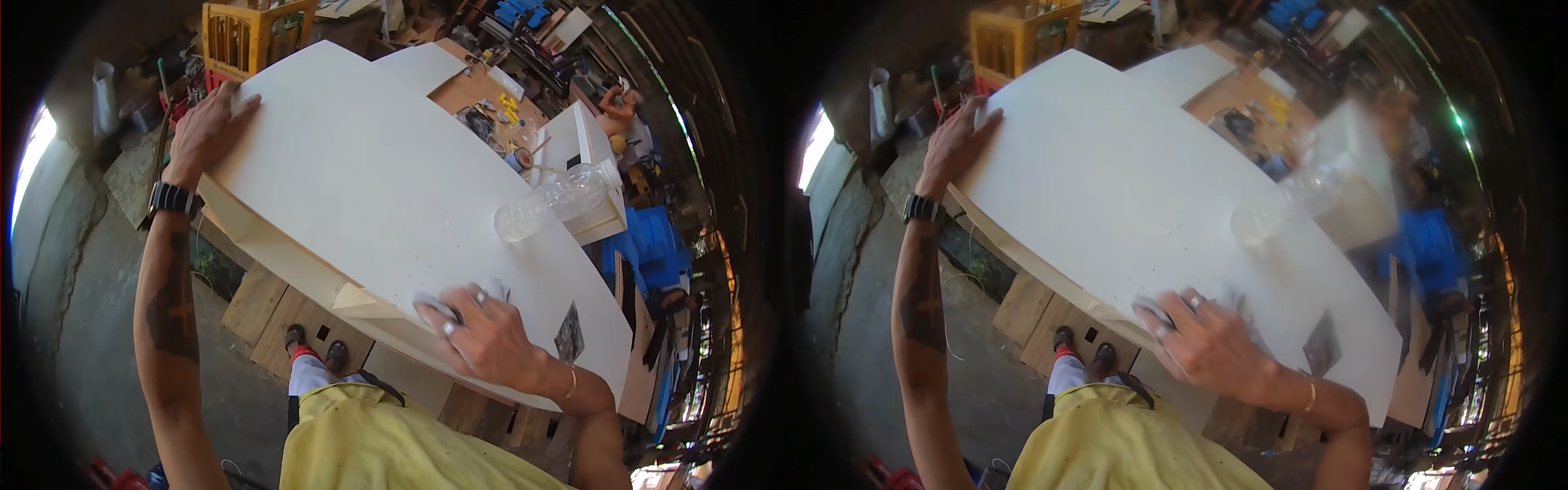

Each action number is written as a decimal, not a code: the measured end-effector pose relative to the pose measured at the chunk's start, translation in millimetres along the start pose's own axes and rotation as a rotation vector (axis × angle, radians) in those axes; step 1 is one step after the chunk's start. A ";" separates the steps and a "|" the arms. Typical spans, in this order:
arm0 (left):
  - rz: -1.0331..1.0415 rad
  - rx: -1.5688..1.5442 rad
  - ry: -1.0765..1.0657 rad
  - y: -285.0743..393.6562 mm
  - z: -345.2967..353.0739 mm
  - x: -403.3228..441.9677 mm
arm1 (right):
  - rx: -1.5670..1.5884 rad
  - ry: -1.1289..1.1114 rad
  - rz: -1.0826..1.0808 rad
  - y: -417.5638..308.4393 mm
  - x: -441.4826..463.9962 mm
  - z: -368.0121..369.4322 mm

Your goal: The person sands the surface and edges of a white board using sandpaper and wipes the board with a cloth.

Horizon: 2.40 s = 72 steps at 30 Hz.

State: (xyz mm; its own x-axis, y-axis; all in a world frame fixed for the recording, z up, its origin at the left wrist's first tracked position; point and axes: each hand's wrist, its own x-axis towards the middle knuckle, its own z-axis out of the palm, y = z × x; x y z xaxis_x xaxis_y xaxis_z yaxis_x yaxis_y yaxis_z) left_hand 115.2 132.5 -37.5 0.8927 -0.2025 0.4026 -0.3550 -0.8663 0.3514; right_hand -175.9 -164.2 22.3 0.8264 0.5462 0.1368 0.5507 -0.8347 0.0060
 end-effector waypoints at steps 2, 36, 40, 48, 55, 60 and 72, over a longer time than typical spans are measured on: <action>-0.061 -0.001 -0.044 2.0 -2.3 1.6 | 0.063 0.004 0.061 -8.0 -15.6 -1.5; -0.096 -0.005 -0.107 14.4 -8.5 -6.0 | 0.024 0.076 0.322 -28.3 -14.2 22.4; -0.060 0.000 -0.053 14.6 -6.4 -7.9 | -0.073 0.061 0.371 -4.1 -8.9 18.4; -0.084 0.002 -0.072 17.8 -6.3 -9.5 | 0.038 0.087 0.308 -3.3 -17.4 15.2; -0.017 -0.007 -0.028 19.4 -7.7 -8.3 | 0.070 0.103 0.264 -8.5 -13.1 15.4; -0.074 -0.036 -0.103 15.2 -8.1 -6.8 | 0.096 0.112 0.248 -19.0 -1.6 19.0; -0.047 -0.007 -0.057 11.1 -3.3 -6.7 | 0.169 0.168 0.229 6.0 -14.8 16.1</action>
State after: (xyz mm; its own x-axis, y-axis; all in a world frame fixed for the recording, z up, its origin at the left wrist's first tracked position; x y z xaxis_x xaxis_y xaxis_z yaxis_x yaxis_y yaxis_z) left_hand 104.4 125.8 -33.4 0.9226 -0.1875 0.3371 -0.3141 -0.8725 0.3744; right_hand -183.0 -176.2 4.3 0.9080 0.3145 0.2769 0.3759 -0.9033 -0.2067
